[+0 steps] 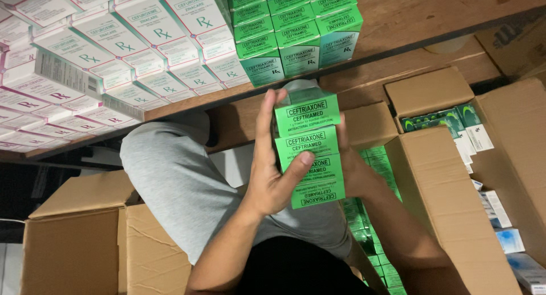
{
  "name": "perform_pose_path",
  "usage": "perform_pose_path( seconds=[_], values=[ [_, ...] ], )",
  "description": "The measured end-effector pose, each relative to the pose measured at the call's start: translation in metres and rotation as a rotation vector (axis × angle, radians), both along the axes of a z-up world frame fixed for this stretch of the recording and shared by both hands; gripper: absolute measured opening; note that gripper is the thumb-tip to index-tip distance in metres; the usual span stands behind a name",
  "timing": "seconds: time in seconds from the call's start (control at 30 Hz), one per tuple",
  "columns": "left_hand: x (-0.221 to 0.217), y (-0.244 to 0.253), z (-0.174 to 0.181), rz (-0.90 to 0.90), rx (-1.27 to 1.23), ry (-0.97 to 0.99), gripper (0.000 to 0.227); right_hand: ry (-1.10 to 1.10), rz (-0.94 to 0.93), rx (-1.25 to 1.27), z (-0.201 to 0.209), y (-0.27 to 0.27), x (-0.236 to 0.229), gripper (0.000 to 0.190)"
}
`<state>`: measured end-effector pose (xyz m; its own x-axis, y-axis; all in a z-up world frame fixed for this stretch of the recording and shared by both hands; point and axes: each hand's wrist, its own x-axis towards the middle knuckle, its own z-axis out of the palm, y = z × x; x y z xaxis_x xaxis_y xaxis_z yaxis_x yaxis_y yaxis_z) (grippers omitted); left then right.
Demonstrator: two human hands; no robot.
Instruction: The person sits on the floor and repeatedly picks up small green boxes from a large cardboard box, then places them onto a wooden shelf. The person handles the boxes one at a time or in small groups, stacking them neatly on the shelf.
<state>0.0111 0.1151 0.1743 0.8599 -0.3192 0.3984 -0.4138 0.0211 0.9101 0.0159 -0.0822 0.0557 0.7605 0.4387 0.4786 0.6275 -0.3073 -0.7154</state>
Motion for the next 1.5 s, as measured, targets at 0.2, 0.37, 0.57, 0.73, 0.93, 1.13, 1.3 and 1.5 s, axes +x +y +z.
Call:
perform_pose_path(
  seconds=[0.2,0.37,0.57,0.73,0.93,1.13,1.3,1.5],
  values=[
    [0.004,-0.008,-0.001,-0.106,-0.254,0.22,0.088,0.021,0.046,0.218,0.016,0.006,-0.002,0.133],
    [0.008,-0.008,-0.011,-0.013,-0.169,0.028,0.08,0.025,-0.024,0.267,0.034,0.015,-0.002,0.135],
    [0.007,-0.005,-0.013,-0.019,-0.2,0.068,0.086,-0.088,0.05,0.411,0.037,0.021,0.005,0.13],
    [0.005,-0.011,-0.005,-0.073,-0.403,0.197,0.095,-0.128,0.102,0.418,0.04,0.019,0.006,0.13],
    [0.004,-0.017,-0.003,-0.114,-0.318,0.217,0.095,-0.188,-0.081,0.273,0.046,0.009,-0.003,0.138],
    [0.01,-0.026,-0.012,-0.11,-0.38,0.223,0.092,-0.11,-0.072,0.295,0.049,0.0,-0.001,0.133],
    [0.008,-0.024,-0.016,-0.106,-0.337,0.256,0.093,-0.154,0.06,0.398,0.049,-0.003,0.003,0.133],
    [0.011,-0.031,-0.002,-0.121,-0.19,0.224,0.092,-0.264,-0.047,0.334,0.039,-0.012,0.005,0.131]
  ],
)
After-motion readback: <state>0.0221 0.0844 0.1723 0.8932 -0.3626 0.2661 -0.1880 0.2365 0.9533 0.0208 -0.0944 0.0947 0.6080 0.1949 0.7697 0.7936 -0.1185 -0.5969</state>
